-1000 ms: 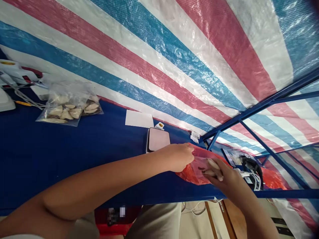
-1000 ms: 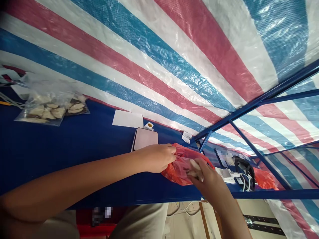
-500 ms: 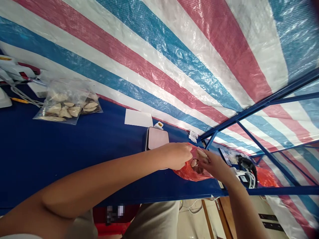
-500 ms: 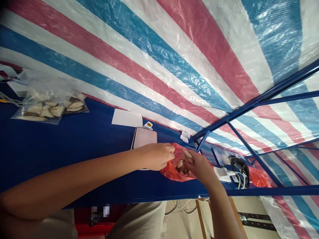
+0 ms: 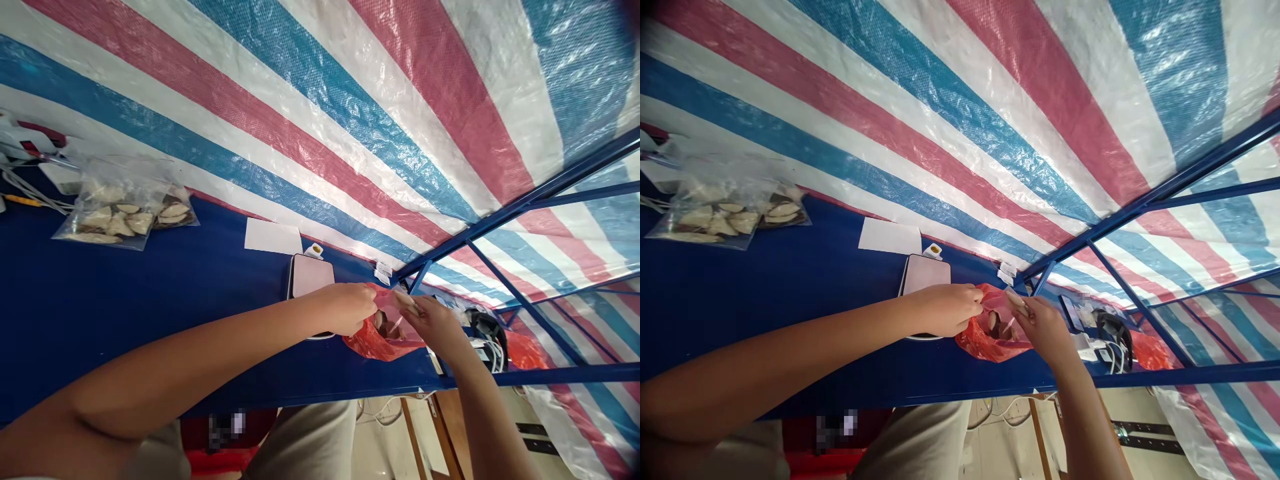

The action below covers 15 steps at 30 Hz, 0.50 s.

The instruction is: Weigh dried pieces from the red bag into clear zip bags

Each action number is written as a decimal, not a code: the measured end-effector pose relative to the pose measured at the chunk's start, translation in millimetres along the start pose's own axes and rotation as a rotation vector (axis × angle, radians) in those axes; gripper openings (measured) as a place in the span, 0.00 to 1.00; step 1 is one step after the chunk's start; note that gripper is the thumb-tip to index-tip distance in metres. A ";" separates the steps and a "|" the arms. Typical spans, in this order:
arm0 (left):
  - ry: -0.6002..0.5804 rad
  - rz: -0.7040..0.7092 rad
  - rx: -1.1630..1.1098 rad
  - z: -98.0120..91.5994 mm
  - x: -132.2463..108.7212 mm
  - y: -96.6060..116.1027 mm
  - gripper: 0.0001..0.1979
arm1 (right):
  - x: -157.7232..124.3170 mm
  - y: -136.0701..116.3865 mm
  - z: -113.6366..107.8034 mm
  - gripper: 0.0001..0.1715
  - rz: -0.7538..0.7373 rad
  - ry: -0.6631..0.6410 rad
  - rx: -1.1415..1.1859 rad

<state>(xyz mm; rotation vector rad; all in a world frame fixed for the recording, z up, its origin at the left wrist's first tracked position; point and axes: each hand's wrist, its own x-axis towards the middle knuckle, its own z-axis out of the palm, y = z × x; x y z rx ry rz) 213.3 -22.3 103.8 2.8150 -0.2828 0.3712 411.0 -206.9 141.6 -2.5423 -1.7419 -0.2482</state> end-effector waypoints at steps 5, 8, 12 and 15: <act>0.011 -0.031 -0.048 -0.5 0.4 -1.3 0.09 | 0.6 2.7 2.0 0.28 0.082 0.001 0.008; 0.013 -0.019 -0.044 0.5 1.0 -2.6 0.09 | -0.9 6.1 3.6 0.31 0.092 0.083 -0.021; 0.027 -0.031 -0.045 3.9 1.5 -4.9 0.09 | -2.3 11.5 6.5 0.28 0.084 0.081 -0.015; 0.032 -0.020 -0.045 7.1 1.4 -6.9 0.09 | -2.1 14.5 9.0 0.27 0.085 0.121 0.034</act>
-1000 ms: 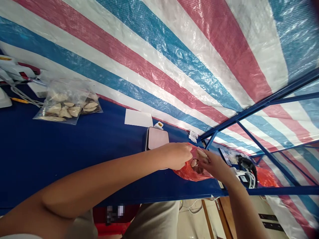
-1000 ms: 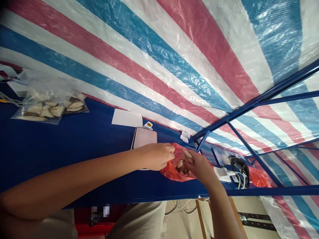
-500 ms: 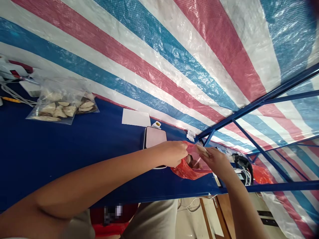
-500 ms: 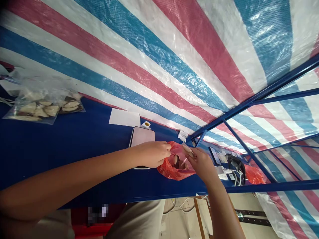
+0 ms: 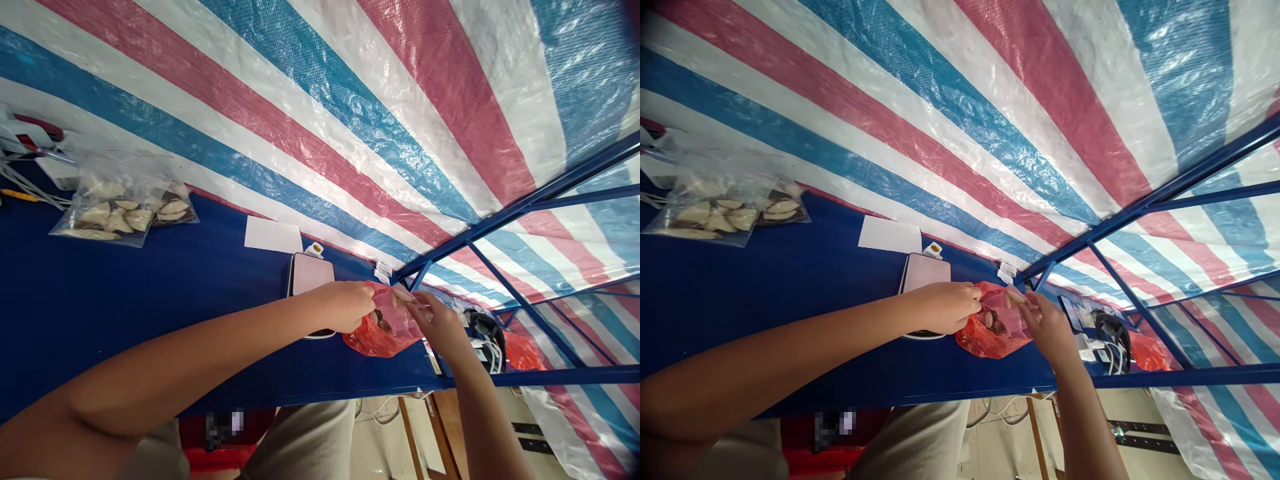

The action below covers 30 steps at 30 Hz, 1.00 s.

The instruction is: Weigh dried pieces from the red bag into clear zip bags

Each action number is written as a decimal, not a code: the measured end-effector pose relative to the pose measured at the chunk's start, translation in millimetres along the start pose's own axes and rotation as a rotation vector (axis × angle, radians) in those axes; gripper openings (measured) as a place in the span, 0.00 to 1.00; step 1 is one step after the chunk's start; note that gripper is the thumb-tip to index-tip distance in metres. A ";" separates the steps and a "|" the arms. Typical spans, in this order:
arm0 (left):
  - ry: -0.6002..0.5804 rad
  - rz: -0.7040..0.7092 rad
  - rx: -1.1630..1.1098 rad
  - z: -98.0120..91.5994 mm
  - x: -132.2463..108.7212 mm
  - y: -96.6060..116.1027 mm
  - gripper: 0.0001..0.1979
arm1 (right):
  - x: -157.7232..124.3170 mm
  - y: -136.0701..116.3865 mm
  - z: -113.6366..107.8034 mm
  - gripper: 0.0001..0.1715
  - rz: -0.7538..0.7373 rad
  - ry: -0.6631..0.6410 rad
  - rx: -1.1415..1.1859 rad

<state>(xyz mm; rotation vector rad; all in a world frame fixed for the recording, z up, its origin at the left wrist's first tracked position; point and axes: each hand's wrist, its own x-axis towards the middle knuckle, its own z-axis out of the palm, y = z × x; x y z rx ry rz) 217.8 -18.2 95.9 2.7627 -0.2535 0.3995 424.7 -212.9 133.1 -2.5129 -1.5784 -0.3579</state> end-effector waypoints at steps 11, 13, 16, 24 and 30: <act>-0.015 0.015 0.022 -0.8 -1.6 -0.6 0.10 | 3.2 0.7 -11.0 0.26 0.046 -0.026 0.019; -0.004 0.024 0.015 0.9 -0.9 -1.1 0.10 | 3.5 2.3 -11.4 0.25 0.066 0.076 -0.025; -0.013 0.024 0.025 3.7 0.9 -1.5 0.08 | 5.4 2.5 -10.3 0.22 0.019 0.117 -0.077; -0.029 0.000 0.014 -0.2 -0.9 1.3 0.10 | 4.8 1.1 4.2 0.18 -0.029 0.173 -0.187; -0.032 -0.009 0.043 4.1 2.7 2.2 0.10 | -9.4 -20.0 19.3 0.12 -0.245 0.259 -0.484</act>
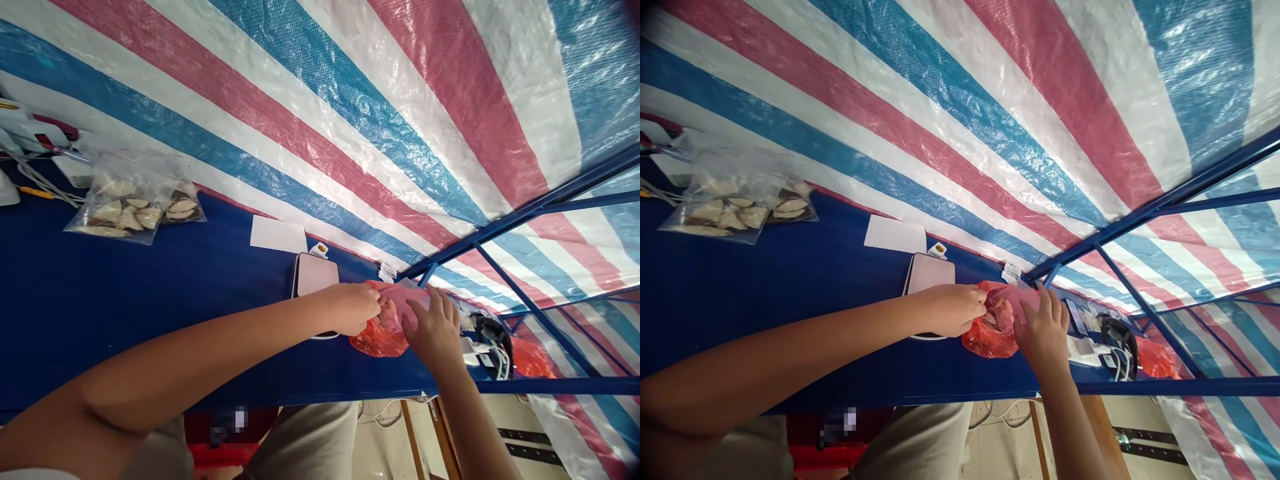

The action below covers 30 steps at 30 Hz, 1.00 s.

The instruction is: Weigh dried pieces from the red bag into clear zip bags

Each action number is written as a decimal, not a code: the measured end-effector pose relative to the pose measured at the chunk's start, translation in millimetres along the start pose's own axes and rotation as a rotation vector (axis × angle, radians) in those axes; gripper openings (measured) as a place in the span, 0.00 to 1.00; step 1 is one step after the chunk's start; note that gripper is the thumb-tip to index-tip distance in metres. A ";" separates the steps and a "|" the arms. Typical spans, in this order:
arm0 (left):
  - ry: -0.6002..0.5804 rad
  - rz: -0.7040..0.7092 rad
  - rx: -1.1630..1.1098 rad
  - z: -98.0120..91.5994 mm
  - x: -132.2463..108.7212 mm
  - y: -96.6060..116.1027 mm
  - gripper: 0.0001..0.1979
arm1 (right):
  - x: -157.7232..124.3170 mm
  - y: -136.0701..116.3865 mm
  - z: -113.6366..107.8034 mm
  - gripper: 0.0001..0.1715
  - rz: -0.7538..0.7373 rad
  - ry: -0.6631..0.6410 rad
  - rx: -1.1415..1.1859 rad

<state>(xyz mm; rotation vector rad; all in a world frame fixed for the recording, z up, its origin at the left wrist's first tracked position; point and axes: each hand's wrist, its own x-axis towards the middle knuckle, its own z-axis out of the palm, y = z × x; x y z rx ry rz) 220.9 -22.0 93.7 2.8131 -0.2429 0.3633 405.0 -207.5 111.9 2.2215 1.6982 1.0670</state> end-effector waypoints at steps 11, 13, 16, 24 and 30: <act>-0.086 0.010 -0.030 -2.8 -1.3 4.3 0.15 | -10.7 -35.6 22.3 0.20 0.152 -0.241 0.185; -0.092 0.010 -0.033 -3.4 -2.2 5.5 0.16 | -7.5 -37.0 31.5 0.21 0.272 -0.357 0.181; -0.082 0.025 -0.053 -3.0 -2.5 6.4 0.15 | 0.7 -38.8 40.2 0.26 0.378 -0.492 0.217; -0.077 0.041 -0.024 -1.5 -1.7 3.9 0.12 | 19.9 -27.7 38.0 0.18 0.309 -0.695 0.204; -0.078 0.011 -0.044 0.7 -1.8 0.6 0.15 | 9.0 -10.4 23.2 0.16 0.325 -0.410 0.319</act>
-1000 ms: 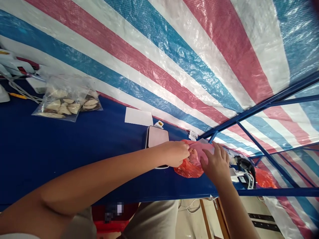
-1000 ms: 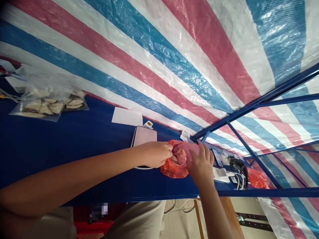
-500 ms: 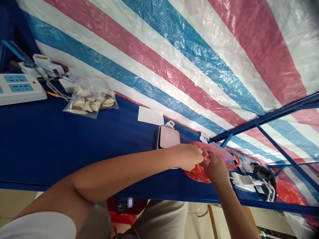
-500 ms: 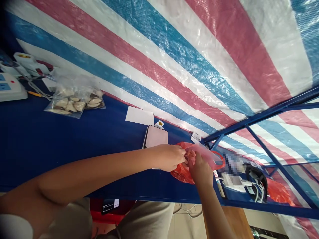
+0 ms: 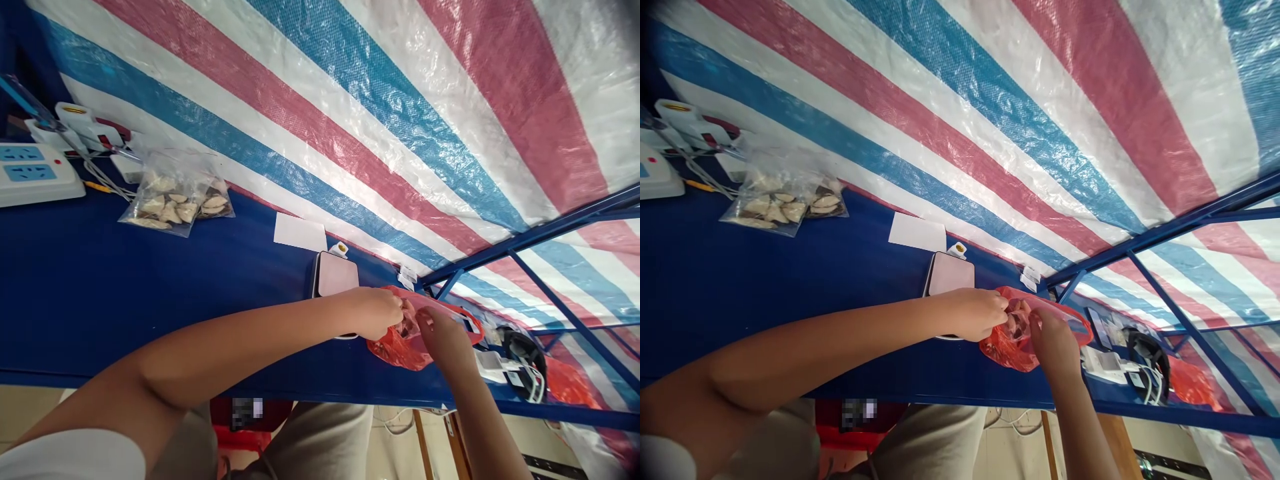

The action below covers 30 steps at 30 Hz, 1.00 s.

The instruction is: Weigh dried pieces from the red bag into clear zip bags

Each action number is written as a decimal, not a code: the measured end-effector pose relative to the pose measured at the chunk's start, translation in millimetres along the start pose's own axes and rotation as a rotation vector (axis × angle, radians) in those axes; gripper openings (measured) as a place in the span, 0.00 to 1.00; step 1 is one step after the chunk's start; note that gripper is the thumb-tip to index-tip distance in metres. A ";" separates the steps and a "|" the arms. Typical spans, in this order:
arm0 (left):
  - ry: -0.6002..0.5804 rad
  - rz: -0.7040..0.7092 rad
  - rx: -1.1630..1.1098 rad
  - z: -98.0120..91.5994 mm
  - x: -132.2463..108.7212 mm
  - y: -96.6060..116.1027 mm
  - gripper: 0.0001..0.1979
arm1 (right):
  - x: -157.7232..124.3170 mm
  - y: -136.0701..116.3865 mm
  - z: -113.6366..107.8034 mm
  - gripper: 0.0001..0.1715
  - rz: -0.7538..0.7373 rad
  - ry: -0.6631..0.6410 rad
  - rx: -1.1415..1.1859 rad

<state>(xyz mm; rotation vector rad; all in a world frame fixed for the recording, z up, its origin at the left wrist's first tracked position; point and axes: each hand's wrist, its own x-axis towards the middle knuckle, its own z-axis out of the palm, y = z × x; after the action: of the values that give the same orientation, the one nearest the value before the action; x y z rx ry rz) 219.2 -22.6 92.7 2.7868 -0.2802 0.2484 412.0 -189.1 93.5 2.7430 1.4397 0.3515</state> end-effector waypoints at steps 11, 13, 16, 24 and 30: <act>-0.006 -0.010 0.019 -0.3 0.3 0.8 0.14 | -8.4 -8.8 -3.9 0.32 -0.189 0.318 0.139; 0.021 -0.003 0.012 0.2 0.4 0.1 0.13 | -8.9 -6.7 -4.1 0.31 -0.249 0.371 0.063; 0.030 0.002 0.008 -0.8 0.2 -0.9 0.13 | -7.1 -0.7 -7.4 0.30 -0.272 0.399 0.021; 0.014 -0.027 0.014 -3.9 -0.5 -2.3 0.13 | -16.8 12.5 -22.1 0.23 -0.119 -0.026 0.234; 0.043 0.006 -0.023 -0.7 0.2 -4.4 0.15 | -20.1 33.5 -20.5 0.21 -0.129 0.020 0.262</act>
<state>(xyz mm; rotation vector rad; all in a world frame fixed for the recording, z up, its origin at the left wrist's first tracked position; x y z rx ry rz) 220.2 -18.3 92.0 2.7542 -0.2797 0.3036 423.8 -226.4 113.9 2.8261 1.7737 0.1998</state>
